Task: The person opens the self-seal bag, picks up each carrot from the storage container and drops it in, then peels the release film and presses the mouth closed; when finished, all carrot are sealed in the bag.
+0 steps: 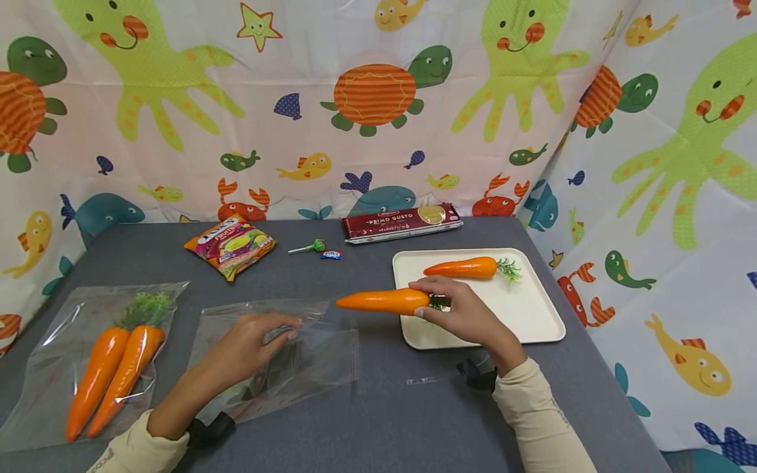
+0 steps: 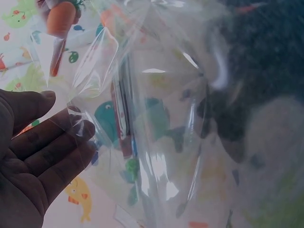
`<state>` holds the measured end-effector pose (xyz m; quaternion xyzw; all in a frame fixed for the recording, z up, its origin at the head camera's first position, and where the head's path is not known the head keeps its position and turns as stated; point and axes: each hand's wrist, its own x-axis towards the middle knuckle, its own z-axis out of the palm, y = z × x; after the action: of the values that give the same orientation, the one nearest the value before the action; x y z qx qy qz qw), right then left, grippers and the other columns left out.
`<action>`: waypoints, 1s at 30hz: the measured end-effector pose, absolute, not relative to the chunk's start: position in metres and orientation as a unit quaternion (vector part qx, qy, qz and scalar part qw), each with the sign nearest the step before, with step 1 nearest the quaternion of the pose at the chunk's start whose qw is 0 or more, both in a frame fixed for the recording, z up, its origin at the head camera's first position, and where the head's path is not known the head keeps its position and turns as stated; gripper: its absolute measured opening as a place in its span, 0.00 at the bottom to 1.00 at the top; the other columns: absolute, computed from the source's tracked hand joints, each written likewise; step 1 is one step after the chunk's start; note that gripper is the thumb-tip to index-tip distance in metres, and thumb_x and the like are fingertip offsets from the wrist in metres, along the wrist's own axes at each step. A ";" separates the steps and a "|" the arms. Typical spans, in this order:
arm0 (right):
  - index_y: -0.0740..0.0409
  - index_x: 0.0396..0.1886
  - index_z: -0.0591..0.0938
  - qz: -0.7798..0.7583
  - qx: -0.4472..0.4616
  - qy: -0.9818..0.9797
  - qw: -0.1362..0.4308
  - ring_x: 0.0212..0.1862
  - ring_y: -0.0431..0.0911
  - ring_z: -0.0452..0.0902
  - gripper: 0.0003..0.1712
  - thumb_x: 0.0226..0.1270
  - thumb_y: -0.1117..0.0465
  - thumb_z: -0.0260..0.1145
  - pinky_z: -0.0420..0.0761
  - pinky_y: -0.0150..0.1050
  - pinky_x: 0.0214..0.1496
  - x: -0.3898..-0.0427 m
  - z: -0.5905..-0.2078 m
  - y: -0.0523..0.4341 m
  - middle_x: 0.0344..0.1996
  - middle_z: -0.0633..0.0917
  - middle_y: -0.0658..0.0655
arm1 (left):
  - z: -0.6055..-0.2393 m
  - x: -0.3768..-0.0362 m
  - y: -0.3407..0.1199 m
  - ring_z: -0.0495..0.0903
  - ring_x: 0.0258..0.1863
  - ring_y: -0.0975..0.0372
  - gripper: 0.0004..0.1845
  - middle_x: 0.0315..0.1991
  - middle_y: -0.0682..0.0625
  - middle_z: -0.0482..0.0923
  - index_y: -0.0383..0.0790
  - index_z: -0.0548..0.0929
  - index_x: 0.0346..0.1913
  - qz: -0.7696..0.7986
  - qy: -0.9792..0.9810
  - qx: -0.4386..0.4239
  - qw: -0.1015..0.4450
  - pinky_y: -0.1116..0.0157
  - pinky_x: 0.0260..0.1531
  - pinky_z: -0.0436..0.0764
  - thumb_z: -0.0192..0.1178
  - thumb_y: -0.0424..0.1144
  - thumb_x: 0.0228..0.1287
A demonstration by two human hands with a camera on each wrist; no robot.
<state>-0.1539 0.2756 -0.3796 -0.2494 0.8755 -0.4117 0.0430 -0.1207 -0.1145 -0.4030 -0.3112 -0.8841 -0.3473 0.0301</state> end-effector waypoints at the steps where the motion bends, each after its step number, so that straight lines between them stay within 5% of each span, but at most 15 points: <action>1: 0.58 0.62 0.79 -0.413 -0.253 0.874 0.045 0.54 0.50 0.75 0.26 0.64 0.60 0.71 0.80 0.42 0.51 -0.154 -0.379 0.274 0.58 0.79 0.57 | -0.403 -0.121 -0.115 0.83 0.47 0.60 0.11 0.46 0.50 0.84 0.36 0.85 0.49 -0.347 -0.884 -0.311 0.029 0.58 0.45 0.82 0.64 0.32 0.65; 11: 0.56 0.61 0.79 -0.415 -0.305 0.853 0.084 0.49 0.46 0.77 0.24 0.65 0.61 0.69 0.80 0.41 0.51 -0.149 -0.382 0.257 0.52 0.82 0.51 | -0.403 -0.121 -0.116 0.83 0.46 0.61 0.12 0.46 0.51 0.84 0.37 0.85 0.50 -0.350 -0.882 -0.313 0.032 0.59 0.46 0.82 0.64 0.31 0.64; 30: 0.60 0.58 0.80 -0.420 -0.365 0.825 0.098 0.46 0.46 0.77 0.23 0.65 0.59 0.70 0.81 0.46 0.49 -0.148 -0.394 0.217 0.50 0.83 0.52 | -0.408 -0.119 -0.110 0.83 0.43 0.62 0.11 0.44 0.51 0.85 0.38 0.86 0.48 -0.335 -0.883 -0.325 0.045 0.62 0.43 0.82 0.66 0.33 0.63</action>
<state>-0.1484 0.2174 -0.3938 -0.3653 0.8251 -0.4198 0.0976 -0.1186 -0.1098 -0.4083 -0.3254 -0.8831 -0.3350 0.0453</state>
